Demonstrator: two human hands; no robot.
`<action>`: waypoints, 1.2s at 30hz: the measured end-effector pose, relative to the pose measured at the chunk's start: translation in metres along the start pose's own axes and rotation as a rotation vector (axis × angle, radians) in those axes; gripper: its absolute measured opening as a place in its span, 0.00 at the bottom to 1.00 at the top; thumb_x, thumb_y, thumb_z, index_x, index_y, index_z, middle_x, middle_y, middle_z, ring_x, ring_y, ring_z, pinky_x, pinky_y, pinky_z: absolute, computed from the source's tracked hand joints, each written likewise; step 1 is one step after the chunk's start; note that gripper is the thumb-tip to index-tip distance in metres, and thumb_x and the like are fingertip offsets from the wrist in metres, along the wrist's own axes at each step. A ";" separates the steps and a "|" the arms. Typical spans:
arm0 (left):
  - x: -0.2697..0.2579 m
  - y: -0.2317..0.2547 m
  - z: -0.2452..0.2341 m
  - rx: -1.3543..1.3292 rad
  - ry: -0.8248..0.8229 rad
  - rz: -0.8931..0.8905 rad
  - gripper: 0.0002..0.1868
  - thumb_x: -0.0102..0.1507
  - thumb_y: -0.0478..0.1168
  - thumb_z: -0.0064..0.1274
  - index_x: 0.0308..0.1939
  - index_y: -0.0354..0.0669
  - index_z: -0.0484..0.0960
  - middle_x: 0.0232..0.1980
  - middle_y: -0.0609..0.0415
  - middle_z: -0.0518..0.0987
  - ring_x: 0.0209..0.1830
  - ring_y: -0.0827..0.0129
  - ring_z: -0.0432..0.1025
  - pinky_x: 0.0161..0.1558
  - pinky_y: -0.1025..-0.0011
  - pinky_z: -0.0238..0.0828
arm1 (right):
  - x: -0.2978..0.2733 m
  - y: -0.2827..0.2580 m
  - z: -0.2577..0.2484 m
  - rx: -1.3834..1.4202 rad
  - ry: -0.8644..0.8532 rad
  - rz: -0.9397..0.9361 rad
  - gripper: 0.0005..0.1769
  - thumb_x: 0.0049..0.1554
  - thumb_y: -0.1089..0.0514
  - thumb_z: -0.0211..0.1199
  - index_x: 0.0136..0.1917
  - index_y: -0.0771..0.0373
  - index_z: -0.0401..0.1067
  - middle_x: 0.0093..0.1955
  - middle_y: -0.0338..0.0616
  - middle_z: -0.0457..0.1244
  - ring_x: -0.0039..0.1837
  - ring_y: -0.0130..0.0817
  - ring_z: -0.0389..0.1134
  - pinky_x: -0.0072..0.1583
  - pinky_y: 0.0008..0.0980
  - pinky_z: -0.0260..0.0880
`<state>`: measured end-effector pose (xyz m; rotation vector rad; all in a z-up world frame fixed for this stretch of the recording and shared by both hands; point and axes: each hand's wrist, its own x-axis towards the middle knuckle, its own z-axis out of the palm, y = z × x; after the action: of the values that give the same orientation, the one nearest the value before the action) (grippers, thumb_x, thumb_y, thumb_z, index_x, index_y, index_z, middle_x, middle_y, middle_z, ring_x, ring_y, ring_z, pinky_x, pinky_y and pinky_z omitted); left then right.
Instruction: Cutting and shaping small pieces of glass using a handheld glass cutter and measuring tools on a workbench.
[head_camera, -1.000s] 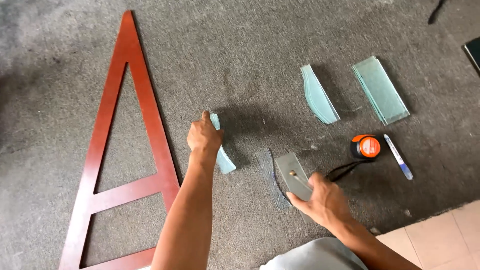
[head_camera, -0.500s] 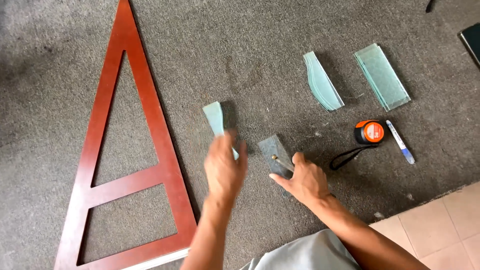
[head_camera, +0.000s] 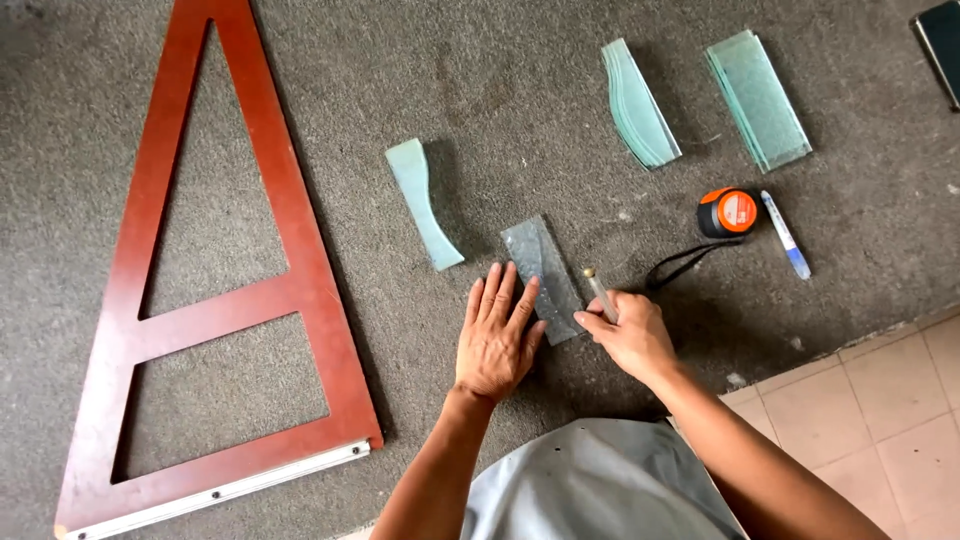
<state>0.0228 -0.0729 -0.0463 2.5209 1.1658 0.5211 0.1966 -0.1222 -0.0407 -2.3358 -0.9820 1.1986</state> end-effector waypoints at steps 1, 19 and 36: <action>0.001 0.001 0.001 0.003 -0.007 -0.010 0.27 0.58 0.51 0.37 0.59 0.49 0.58 0.62 0.45 0.56 0.65 0.56 0.45 0.63 0.61 0.36 | 0.001 0.002 0.001 0.017 0.007 -0.002 0.09 0.39 0.51 0.61 0.32 0.57 0.70 0.21 0.42 0.62 0.29 0.33 0.65 0.35 0.31 0.64; 0.000 -0.002 0.007 0.002 0.016 -0.041 0.29 0.55 0.52 0.42 0.59 0.51 0.58 0.63 0.48 0.56 0.65 0.61 0.47 0.63 0.61 0.37 | -0.009 -0.008 -0.006 0.073 0.014 -0.084 0.08 0.40 0.53 0.61 0.31 0.59 0.71 0.20 0.44 0.61 0.29 0.33 0.62 0.36 0.29 0.62; 0.000 -0.003 0.007 0.024 -0.041 -0.067 0.29 0.56 0.54 0.41 0.59 0.52 0.58 0.65 0.51 0.52 0.66 0.63 0.44 0.63 0.62 0.36 | -0.010 -0.015 -0.008 0.022 0.014 -0.102 0.08 0.41 0.53 0.61 0.28 0.59 0.70 0.19 0.42 0.60 0.27 0.33 0.60 0.34 0.27 0.59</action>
<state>0.0233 -0.0719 -0.0537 2.4910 1.2431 0.4390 0.1923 -0.1186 -0.0215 -2.2454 -1.0639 1.1459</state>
